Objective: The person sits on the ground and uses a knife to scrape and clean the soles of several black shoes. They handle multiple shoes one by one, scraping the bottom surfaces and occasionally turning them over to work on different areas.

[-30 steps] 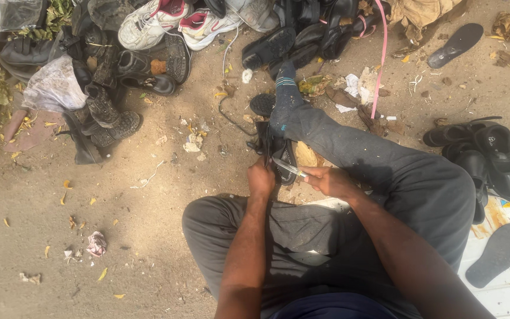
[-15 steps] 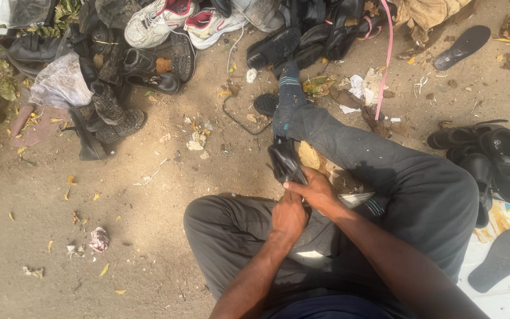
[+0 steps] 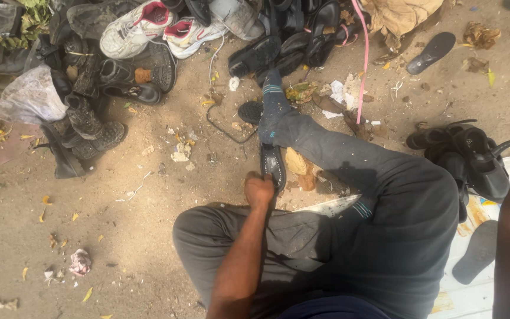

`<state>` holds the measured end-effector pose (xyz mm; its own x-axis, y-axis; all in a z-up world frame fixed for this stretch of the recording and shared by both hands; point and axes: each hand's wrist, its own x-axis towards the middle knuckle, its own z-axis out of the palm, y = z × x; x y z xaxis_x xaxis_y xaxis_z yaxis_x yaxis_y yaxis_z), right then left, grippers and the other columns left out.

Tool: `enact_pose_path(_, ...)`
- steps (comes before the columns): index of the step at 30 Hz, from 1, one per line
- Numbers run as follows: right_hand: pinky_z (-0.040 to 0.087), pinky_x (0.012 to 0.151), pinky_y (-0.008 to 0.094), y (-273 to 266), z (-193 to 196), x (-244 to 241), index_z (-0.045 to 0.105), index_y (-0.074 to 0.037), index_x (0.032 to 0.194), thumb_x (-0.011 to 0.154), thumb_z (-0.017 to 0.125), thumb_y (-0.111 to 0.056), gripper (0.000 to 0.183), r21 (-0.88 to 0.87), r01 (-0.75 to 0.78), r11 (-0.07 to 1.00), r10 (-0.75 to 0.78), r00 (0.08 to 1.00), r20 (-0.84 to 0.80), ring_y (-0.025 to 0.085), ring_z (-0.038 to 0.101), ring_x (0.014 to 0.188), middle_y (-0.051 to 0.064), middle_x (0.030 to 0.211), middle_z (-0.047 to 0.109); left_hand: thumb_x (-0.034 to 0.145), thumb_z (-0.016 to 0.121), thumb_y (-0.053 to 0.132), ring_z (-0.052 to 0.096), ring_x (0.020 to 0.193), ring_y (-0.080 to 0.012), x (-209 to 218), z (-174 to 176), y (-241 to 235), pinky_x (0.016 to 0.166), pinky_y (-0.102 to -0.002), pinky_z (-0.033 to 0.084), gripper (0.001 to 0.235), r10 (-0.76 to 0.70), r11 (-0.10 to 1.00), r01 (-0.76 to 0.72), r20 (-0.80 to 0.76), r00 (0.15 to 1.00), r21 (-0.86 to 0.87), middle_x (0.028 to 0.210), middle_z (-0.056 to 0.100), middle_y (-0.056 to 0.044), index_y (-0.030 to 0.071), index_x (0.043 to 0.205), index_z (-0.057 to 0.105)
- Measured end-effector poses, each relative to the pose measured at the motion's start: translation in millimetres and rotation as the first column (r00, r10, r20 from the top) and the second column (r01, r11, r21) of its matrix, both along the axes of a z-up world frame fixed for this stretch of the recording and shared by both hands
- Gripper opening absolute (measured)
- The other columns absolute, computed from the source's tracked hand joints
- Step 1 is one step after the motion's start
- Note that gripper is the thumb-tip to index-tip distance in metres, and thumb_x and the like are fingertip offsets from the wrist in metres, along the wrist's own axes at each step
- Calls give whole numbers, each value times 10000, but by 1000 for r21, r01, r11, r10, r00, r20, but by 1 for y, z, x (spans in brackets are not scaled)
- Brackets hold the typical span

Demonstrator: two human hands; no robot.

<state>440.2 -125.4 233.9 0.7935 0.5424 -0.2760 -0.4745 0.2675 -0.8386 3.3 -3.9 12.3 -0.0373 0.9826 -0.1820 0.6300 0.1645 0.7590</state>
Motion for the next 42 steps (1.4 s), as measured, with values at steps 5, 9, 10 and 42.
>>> enact_pose_path(5,306,355,182,17,-21,-55,546,-130,1209,1078,526,-116,134,-33,-119,992,122,983,139,18,419,452,151,967,716,746,836,146,680,827,-355,17,-68,33,756,-437,528,401,89,995,-82,180,980,-48,885,732,-230,-88,1027,673)
enact_pose_path(9,299,425,310,16,-130,-210,769,45,1113,1091,655,-365,426,-612,-458,644,649,751,122,115,352,483,58,652,485,869,712,120,655,738,-246,-5,-61,38,668,-363,517,227,102,985,-41,367,925,-170,839,734,-172,-75,983,726)
enact_pose_path(10,439,598,308,24,-148,-228,726,10,1143,1045,658,-364,393,-550,-554,625,732,661,165,115,538,640,44,754,626,901,687,136,651,731,-230,-13,-46,39,667,-343,514,218,70,989,-23,318,945,-148,827,727,-160,-60,991,717)
enact_pose_path(42,537,813,454,44,-204,-251,635,-72,1209,986,634,-345,353,-841,-530,-106,976,-217,13,277,707,921,113,971,726,753,866,232,467,1306,-274,140,55,393,1161,-606,224,918,-485,830,552,-586,649,-76,1414,513,-131,95,1500,351)
